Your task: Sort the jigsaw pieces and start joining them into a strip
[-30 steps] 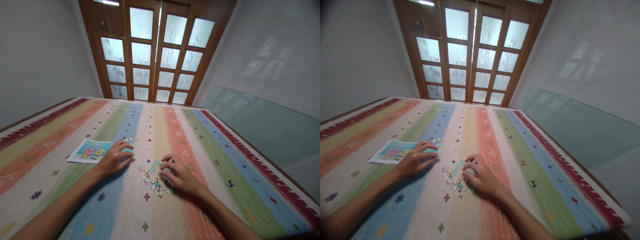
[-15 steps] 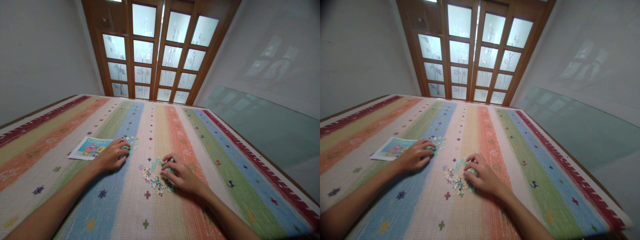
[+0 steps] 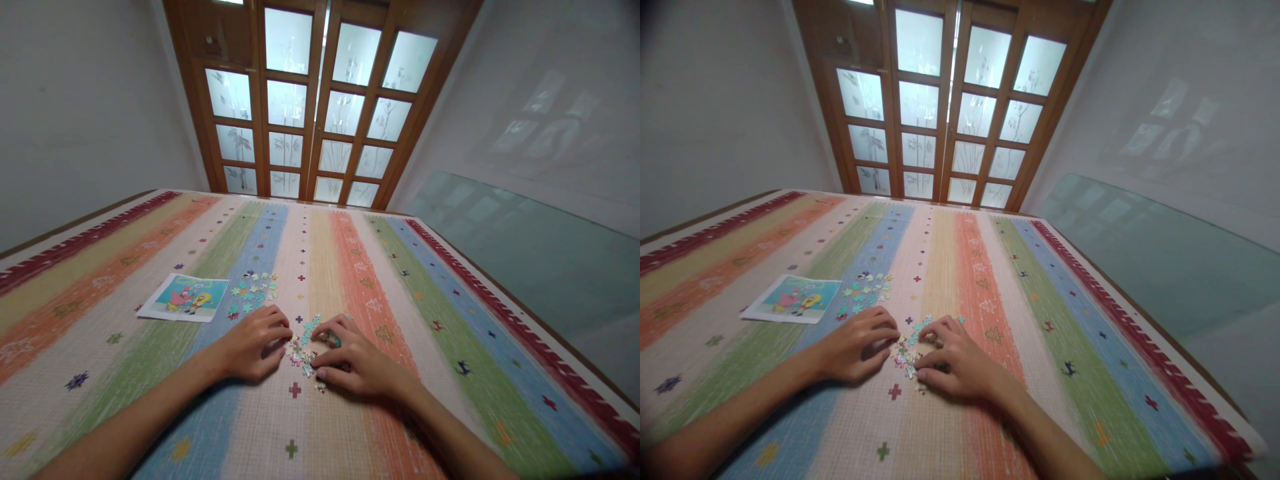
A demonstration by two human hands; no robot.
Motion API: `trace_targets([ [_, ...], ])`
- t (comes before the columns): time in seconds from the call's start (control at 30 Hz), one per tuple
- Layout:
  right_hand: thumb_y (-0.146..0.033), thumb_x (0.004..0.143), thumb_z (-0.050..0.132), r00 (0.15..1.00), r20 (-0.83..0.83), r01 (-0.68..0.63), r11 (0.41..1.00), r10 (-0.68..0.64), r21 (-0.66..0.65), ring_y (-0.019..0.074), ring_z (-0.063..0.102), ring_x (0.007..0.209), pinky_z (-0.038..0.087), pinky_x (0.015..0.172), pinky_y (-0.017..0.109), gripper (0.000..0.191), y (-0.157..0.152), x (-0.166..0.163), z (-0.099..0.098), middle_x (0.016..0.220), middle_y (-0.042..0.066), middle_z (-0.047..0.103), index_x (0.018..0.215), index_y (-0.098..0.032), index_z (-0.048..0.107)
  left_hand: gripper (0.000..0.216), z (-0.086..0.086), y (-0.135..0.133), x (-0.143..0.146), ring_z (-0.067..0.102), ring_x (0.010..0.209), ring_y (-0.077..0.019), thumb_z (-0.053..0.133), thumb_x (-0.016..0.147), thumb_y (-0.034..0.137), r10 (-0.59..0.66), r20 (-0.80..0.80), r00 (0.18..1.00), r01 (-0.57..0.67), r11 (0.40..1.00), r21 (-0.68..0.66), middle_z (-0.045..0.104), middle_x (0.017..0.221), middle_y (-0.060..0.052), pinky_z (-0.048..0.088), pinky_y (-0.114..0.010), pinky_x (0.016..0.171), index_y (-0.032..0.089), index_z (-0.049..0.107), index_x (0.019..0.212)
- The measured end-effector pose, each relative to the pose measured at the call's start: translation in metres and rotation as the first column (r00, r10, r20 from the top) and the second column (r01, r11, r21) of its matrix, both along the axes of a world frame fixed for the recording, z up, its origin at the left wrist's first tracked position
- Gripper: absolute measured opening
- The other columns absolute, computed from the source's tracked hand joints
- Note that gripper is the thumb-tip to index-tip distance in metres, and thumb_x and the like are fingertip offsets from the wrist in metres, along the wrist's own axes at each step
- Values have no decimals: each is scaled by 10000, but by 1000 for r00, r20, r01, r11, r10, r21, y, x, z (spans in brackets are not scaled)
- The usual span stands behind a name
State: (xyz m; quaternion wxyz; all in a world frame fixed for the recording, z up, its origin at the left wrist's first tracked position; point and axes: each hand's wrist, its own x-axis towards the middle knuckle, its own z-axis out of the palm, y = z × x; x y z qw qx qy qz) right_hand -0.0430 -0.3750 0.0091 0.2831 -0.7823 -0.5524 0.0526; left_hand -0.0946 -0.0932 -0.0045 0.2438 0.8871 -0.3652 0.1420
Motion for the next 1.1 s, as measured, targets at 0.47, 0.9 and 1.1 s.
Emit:
trace_targets([
  [0.47, -246, 1038, 637, 996, 87, 27, 999, -25, -27, 286, 540, 1228, 461, 1078, 514, 232, 2, 0, 0, 1264, 119, 652, 1234, -251, 761, 207, -12, -3, 0, 653, 906, -201, 530, 1025, 161, -56, -70, 996, 50, 995, -84, 685, 1001, -86, 553, -324, 816, 182, 719, 1106],
  [0.9, -151, 1021, 609, 995, 78, 67, 997, -69, 31, 269, 546, 1160, 473, 1020, 468, 157, 3, 1, -9, 1199, 105, 658, 1076, -213, 742, 189, -15, -10, -2, 628, 920, -196, 510, 1081, 180, -73, -148, 986, 57, 992, -110, 667, 1007, -81, 526, -317, 833, 175, 700, 1077],
  [1.1, -102, 923, 682, 999, 21, 24, 998, -25, 55, 271, 551, 1156, 474, 1021, 463, 146, -5, 5, -2, 1191, 100, 650, 997, -204, 755, 204, -15, -19, -3, 599, 914, -207, 457, 1096, 197, -15, -136, 991, -2, 992, -129, 655, 977, -73, 512, -340, 837, 174, 638, 1005],
])
